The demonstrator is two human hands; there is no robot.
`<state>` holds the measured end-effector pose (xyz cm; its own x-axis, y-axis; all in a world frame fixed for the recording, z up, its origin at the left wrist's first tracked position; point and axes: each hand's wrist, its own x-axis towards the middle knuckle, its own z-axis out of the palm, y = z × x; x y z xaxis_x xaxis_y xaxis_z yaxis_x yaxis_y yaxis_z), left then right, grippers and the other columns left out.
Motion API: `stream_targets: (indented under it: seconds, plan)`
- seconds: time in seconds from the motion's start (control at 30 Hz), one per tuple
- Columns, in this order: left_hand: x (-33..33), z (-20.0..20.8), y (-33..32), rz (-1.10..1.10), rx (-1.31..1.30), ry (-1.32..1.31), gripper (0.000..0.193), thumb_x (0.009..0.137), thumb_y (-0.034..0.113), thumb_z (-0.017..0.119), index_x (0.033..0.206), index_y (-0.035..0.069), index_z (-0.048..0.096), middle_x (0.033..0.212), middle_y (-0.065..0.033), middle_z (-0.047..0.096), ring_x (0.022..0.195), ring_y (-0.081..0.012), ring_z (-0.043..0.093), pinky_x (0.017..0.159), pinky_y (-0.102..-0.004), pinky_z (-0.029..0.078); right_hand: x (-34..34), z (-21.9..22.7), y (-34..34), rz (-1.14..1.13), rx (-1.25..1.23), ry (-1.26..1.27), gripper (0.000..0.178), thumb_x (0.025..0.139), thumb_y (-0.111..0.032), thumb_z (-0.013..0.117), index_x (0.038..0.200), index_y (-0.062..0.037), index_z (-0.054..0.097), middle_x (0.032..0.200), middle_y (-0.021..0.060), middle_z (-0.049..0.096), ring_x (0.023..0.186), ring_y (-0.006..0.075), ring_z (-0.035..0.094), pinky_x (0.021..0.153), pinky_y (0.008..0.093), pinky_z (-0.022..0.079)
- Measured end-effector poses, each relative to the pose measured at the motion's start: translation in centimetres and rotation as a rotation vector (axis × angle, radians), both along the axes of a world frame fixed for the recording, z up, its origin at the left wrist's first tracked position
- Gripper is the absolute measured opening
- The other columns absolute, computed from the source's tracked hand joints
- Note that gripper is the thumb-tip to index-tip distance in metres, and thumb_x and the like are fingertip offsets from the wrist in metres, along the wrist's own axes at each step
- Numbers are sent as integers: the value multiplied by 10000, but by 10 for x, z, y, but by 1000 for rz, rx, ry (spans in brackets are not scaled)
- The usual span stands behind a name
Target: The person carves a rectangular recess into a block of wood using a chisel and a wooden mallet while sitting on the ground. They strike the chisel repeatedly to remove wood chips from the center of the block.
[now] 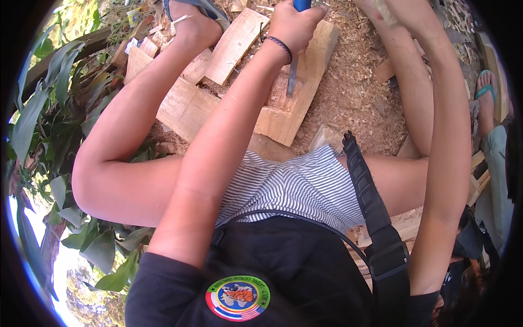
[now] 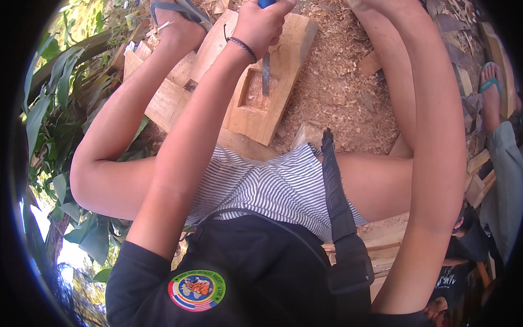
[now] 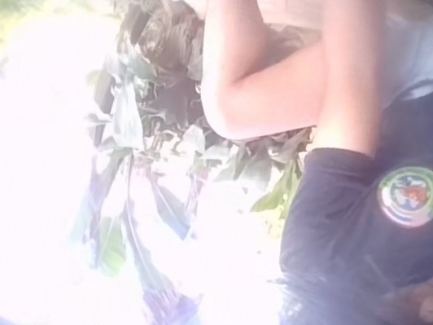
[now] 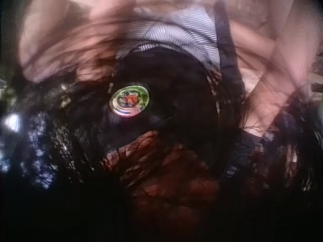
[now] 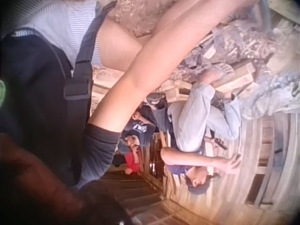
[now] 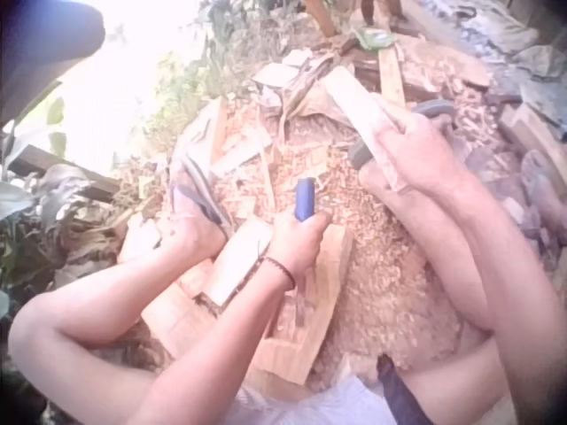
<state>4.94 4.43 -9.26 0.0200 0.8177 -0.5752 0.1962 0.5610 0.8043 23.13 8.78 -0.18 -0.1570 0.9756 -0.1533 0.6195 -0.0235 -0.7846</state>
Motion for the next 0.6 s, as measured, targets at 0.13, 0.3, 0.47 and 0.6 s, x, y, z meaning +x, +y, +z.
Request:
stream_targets:
  seconds: [0.13, 0.3, 0.47, 0.6]
  plan:
    - [8, -1, -8, -122, 100, 145, 293, 827, 270, 695, 756, -3, 619, 629, -44, 586, 583, -154, 555, 546, -349, 443, 0, 13, -7, 205, -68, -177, 438, 998, -189, 468, 1402, -27, 520, 1314, 171, 620, 1196, 243, 577, 1035, 390, 440]
    - [-3, 16, -2, 97, 45, -79, 286, 856, 275, 694, 684, 78, 577, 570, 6, 519, 473, -113, 480, 432, -312, 375, -11, 50, -7, -16, -204, 162, 438, 997, -130, 436, 1419, -34, 504, 1080, 107, 662, 906, 137, 641, 682, 263, 536]
    - [-5, 51, 3, -11, 119, 27, 295, 879, 287, 687, 682, 119, 547, 537, 39, 472, 421, -84, 425, 394, -275, 311, 4, 28, -19, 87, -134, 214, 406, 1008, -148, 493, 1389, -15, 536, 1184, 119, 651, 1063, 150, 608, 871, 268, 505]
    - [-7, 30, -1, 79, 58, -41, 331, 874, 314, 704, 674, 110, 537, 548, 29, 492, 434, -93, 448, 400, -286, 334, -20, 13, -11, 32, -178, 313, 381, 1009, -145, 514, 1345, 27, 565, 1295, 129, 623, 1203, 187, 542, 1040, 293, 410]
